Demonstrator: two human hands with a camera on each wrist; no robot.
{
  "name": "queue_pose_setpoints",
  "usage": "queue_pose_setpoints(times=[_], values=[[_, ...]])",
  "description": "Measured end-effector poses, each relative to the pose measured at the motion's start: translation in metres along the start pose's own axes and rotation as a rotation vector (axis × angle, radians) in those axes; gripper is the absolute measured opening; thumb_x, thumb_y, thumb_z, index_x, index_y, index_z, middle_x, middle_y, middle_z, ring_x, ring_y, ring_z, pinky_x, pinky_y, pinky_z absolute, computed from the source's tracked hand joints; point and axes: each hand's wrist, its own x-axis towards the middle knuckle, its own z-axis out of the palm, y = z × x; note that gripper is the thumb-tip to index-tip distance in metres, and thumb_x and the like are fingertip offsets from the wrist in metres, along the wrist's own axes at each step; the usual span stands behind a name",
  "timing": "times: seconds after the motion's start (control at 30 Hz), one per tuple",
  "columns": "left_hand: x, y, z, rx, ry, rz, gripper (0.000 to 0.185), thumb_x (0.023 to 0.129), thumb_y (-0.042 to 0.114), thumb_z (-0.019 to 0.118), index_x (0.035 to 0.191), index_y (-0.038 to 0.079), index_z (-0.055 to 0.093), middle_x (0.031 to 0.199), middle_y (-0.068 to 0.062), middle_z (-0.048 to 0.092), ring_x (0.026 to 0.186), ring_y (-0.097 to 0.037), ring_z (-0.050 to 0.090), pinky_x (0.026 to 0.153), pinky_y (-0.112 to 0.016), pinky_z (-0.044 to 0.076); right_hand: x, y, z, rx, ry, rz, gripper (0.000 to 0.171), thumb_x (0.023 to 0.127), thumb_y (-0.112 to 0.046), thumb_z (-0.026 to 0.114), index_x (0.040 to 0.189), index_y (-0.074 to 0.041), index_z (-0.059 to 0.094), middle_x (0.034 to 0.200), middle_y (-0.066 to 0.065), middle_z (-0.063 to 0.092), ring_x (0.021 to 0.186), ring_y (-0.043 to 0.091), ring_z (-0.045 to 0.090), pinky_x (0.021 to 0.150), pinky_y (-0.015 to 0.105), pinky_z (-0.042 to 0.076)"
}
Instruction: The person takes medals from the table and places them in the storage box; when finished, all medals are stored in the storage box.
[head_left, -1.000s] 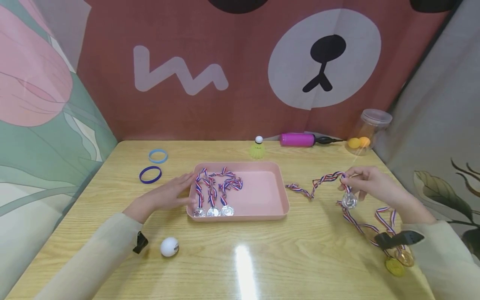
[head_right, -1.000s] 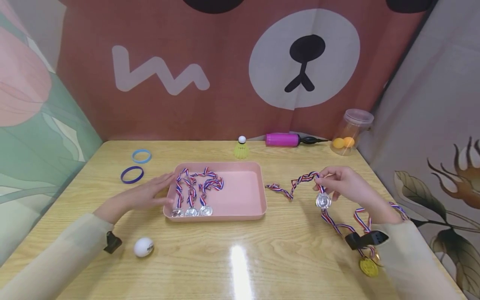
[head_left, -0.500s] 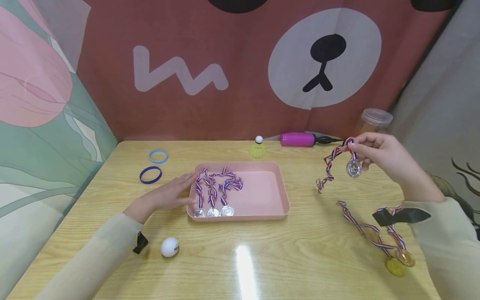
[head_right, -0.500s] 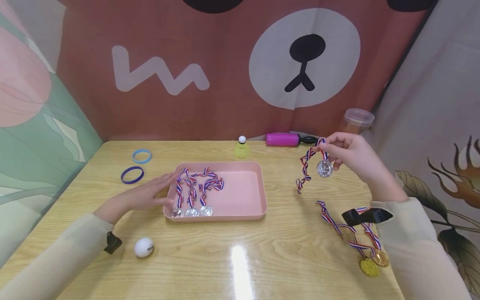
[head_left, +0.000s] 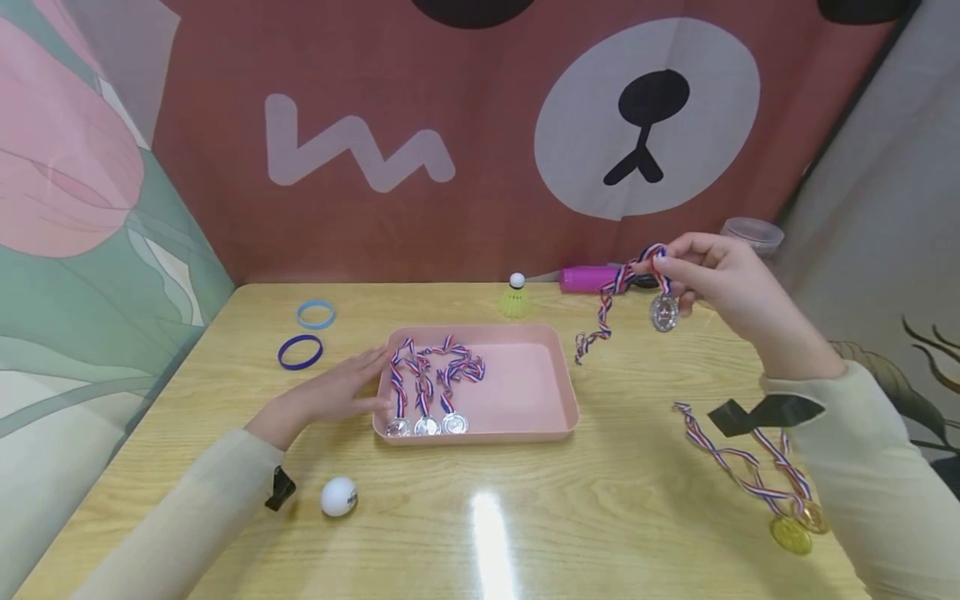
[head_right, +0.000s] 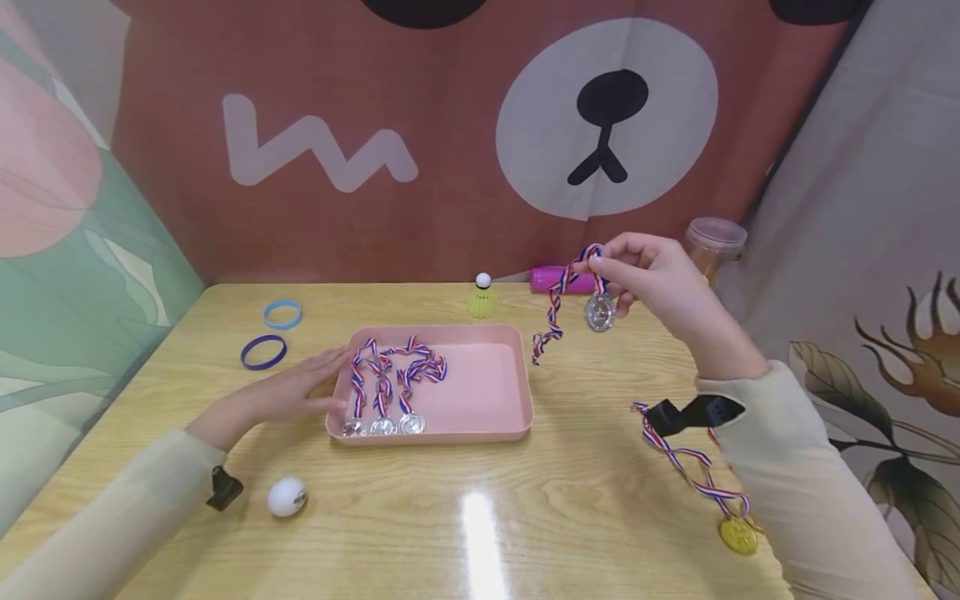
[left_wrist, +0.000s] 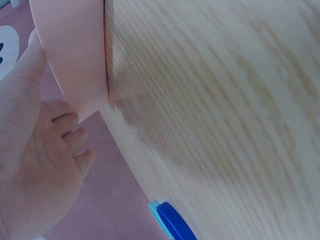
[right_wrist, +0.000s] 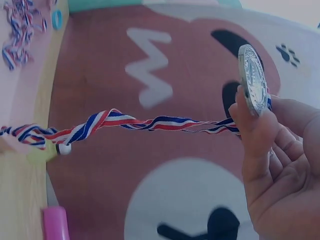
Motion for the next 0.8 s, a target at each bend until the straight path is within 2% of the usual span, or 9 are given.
queue_pose_setpoints(times=[0.17,0.27,0.4,0.5,0.8], values=[[-0.001,0.0,0.0,0.007,0.001,-0.006,0.084,0.088,0.045,0.057,0.147,0.004,0.014,0.149,-0.023,0.013,0.133,-0.043,0.013,0.108,-0.053,0.013,0.008,-0.003,0.025,-0.078,-0.064,-0.039,0.011,0.09,-0.014,0.061,0.088,-0.003,0.059,0.066,0.002,0.058,0.051,0.012,0.05,0.044,0.026,0.049],[-0.001,0.0,-0.001,0.01,0.001,-0.006,0.084,0.088,0.045,0.057,0.147,0.003,0.015,0.148,-0.024,0.013,0.133,-0.044,0.014,0.107,-0.053,0.012,0.012,-0.002,0.04,-0.079,-0.13,-0.03,0.012,0.09,-0.013,0.061,0.088,-0.001,0.059,0.073,0.001,0.064,0.052,0.013,0.049,0.044,0.028,0.05],[-0.001,0.001,-0.001,0.019,0.003,-0.009,0.083,0.088,0.045,0.057,0.147,0.003,0.015,0.148,-0.024,0.014,0.133,-0.044,0.014,0.107,-0.053,0.013,0.019,0.004,0.062,-0.088,-0.197,0.026,0.015,0.088,-0.014,0.063,0.087,-0.001,0.058,0.083,0.001,0.067,0.051,0.013,0.049,0.045,0.029,0.05],[0.0,0.0,-0.001,0.017,0.004,-0.015,0.083,0.088,0.045,0.058,0.147,0.004,0.015,0.148,-0.024,0.014,0.133,-0.043,0.015,0.107,-0.053,0.013,0.026,0.01,0.079,-0.1,-0.224,0.048,0.015,0.087,-0.014,0.064,0.086,0.0,0.058,0.074,0.004,0.062,0.05,0.014,0.05,0.045,0.029,0.049],[0.0,0.001,-0.001,0.014,0.005,-0.018,0.084,0.088,0.046,0.057,0.148,0.006,0.014,0.149,-0.023,0.014,0.133,-0.043,0.014,0.107,-0.054,0.013,0.052,0.024,0.115,-0.099,-0.263,0.061,0.018,0.087,-0.019,0.065,0.086,-0.002,0.059,0.069,0.007,0.058,0.055,0.016,0.054,0.048,0.031,0.05]])
